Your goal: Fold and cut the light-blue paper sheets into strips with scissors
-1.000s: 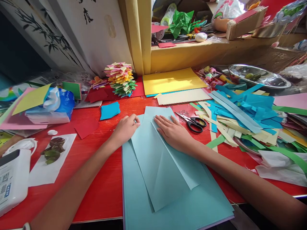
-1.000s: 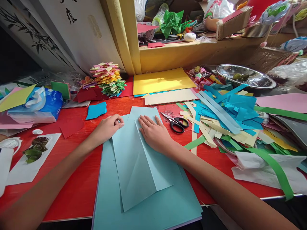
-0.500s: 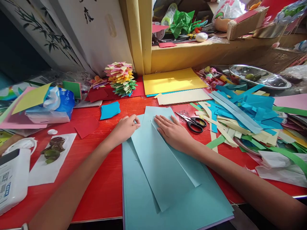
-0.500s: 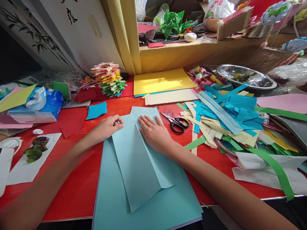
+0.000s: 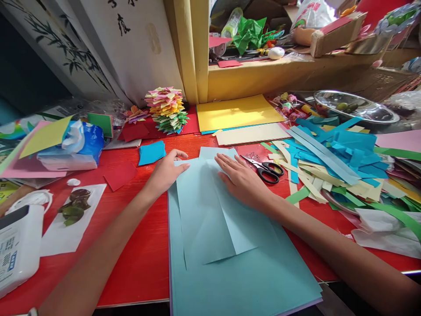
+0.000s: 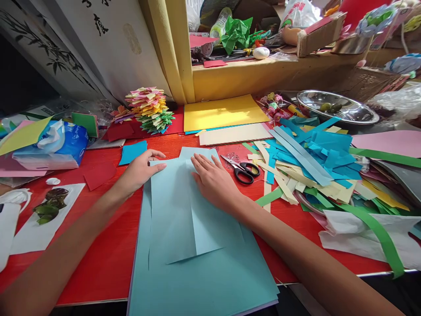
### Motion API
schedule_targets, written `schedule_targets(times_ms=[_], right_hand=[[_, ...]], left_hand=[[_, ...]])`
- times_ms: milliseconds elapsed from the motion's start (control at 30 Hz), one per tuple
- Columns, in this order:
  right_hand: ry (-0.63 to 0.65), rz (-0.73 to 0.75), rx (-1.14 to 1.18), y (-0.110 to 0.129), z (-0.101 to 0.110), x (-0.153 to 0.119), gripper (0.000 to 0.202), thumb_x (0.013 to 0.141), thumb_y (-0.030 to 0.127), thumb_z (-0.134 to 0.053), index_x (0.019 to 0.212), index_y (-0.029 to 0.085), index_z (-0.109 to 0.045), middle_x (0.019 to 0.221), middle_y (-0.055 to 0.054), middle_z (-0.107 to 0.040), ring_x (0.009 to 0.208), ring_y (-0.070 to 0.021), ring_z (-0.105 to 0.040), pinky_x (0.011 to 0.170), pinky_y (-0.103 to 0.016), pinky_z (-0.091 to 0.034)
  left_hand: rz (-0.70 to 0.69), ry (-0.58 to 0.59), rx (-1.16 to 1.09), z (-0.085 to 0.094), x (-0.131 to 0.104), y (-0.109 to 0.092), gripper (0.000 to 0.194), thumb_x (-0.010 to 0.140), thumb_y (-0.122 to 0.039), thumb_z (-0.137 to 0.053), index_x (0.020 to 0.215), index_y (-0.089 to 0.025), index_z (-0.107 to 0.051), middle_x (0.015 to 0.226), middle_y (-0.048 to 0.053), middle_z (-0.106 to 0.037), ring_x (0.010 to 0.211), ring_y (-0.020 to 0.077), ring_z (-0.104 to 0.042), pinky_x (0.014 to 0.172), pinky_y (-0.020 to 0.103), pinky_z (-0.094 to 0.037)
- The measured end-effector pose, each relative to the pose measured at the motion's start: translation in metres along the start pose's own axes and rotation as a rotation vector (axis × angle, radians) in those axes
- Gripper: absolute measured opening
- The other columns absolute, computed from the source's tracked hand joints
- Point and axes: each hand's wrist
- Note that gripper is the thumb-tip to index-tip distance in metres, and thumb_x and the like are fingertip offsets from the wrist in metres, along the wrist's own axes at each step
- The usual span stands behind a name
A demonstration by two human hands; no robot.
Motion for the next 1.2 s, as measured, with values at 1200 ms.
schedule_targets(times_ms=[1200], right_hand=[[0.086, -0.003, -0.061, 0.001, -0.012, -0.001, 0.048, 0.094, 0.029, -0.020, 0.137, 0.010, -0.032, 0.143, -0.006, -0.029, 0.133, -0.0191, -0.025, 0.110, -0.043, -0.019]], left_hand=[[0.121, 0.326, 0.154, 0.016, -0.008, -0.002, 0.070, 0.071, -0.041, -0.054, 0.133, -0.022, -0.027, 0.090, 0.006, -0.058, 0.071, 0.0210, -0.056, 0.063, 0.028, -0.040]])
Point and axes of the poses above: each hand's wrist, its own x-axis towards the middle knuckle, its own z-axis out of the back of the hand, y = z × x
